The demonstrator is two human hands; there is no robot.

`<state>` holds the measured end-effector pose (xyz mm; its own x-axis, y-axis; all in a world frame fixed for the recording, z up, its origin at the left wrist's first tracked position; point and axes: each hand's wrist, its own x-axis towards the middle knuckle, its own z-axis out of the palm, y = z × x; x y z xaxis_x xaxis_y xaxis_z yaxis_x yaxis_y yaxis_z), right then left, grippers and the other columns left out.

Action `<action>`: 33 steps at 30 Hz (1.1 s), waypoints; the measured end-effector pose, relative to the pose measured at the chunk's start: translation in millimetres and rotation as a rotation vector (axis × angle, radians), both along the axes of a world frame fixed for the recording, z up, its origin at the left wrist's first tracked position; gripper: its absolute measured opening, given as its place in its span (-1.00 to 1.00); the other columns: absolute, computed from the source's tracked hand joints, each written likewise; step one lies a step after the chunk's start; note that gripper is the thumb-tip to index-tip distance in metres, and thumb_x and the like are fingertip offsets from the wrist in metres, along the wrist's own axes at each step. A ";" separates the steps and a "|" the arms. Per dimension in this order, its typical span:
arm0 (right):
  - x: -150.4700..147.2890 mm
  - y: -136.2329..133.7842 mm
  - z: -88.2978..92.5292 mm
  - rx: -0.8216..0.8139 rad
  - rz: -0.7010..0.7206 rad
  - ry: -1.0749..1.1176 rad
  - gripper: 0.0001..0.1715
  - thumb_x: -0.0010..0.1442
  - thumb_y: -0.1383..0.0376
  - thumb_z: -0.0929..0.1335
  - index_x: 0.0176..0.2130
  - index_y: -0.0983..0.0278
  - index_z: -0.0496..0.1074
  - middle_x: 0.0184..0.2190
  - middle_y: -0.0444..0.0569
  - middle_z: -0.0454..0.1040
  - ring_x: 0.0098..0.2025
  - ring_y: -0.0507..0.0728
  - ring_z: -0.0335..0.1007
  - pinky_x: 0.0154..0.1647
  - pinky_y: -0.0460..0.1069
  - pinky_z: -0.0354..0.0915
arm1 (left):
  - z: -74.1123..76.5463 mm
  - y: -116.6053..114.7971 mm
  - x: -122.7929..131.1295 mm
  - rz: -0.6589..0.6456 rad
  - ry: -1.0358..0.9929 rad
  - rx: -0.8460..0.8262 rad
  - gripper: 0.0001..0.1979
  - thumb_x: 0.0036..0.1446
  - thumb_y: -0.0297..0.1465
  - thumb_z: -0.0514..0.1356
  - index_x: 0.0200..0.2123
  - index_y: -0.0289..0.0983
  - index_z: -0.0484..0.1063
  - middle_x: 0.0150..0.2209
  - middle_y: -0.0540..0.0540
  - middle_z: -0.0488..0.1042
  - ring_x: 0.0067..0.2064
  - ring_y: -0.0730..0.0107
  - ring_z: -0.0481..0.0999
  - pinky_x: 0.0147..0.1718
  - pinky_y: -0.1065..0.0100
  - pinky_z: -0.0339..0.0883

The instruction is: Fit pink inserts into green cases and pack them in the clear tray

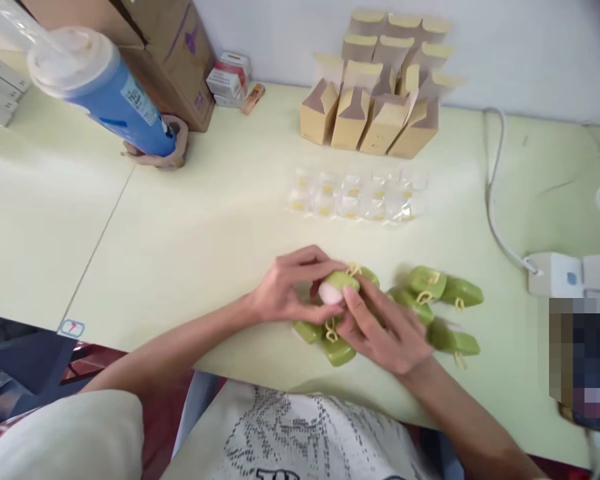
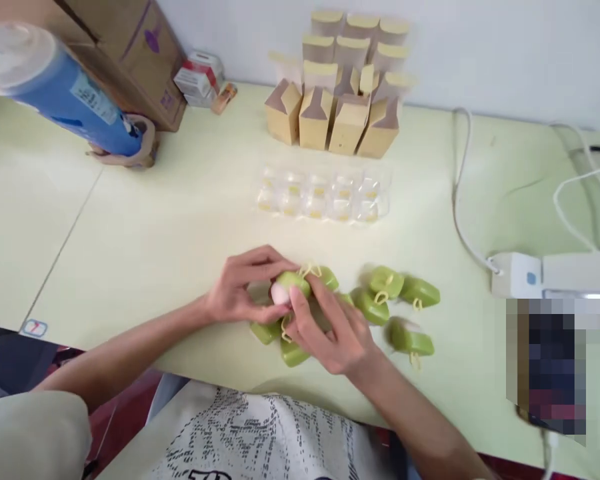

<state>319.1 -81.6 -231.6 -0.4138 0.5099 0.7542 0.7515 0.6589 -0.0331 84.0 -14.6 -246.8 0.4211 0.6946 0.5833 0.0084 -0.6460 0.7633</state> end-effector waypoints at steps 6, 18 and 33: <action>14.9 -20.9 -30.3 -0.365 0.113 0.068 0.08 0.40 0.36 0.55 0.71 -0.11 0.29 0.25 0.10 0.76 0.09 0.47 0.87 -0.13 0.26 0.90 | -35.1 -18.6 -1.6 -0.020 -0.085 -0.187 -0.18 0.31 -0.18 0.59 0.58 0.06 0.52 0.18 -0.30 0.73 0.11 -0.01 0.81 0.04 0.04 0.84; 11.5 46.1 -4.1 -0.313 -0.063 0.239 -0.44 0.68 0.19 0.29 0.51 0.05 0.56 0.27 0.25 0.61 0.35 0.42 0.66 0.40 0.42 0.61 | 4.5 34.3 -31.0 0.230 0.042 -0.258 -0.42 0.24 -0.06 0.47 0.23 -0.24 0.74 0.11 -0.26 0.70 0.13 0.11 0.69 0.15 0.14 0.62; -57.7 114.3 53.2 -0.734 0.189 -0.123 -0.60 0.54 0.34 0.42 0.26 0.28 0.73 0.24 0.20 0.75 0.27 0.39 0.66 0.42 0.25 0.43 | 11.3 57.9 -91.3 0.341 0.531 -0.086 -0.64 -0.02 -0.38 0.29 -0.08 -0.19 0.51 -0.02 -0.22 0.68 0.04 0.03 0.62 0.15 0.05 0.56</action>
<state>261.4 32.7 -178.4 -0.6028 0.7743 0.1925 0.6550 0.6181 -0.4347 -7.3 43.3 -235.5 0.3848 0.8756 0.2919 0.5943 -0.4770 0.6475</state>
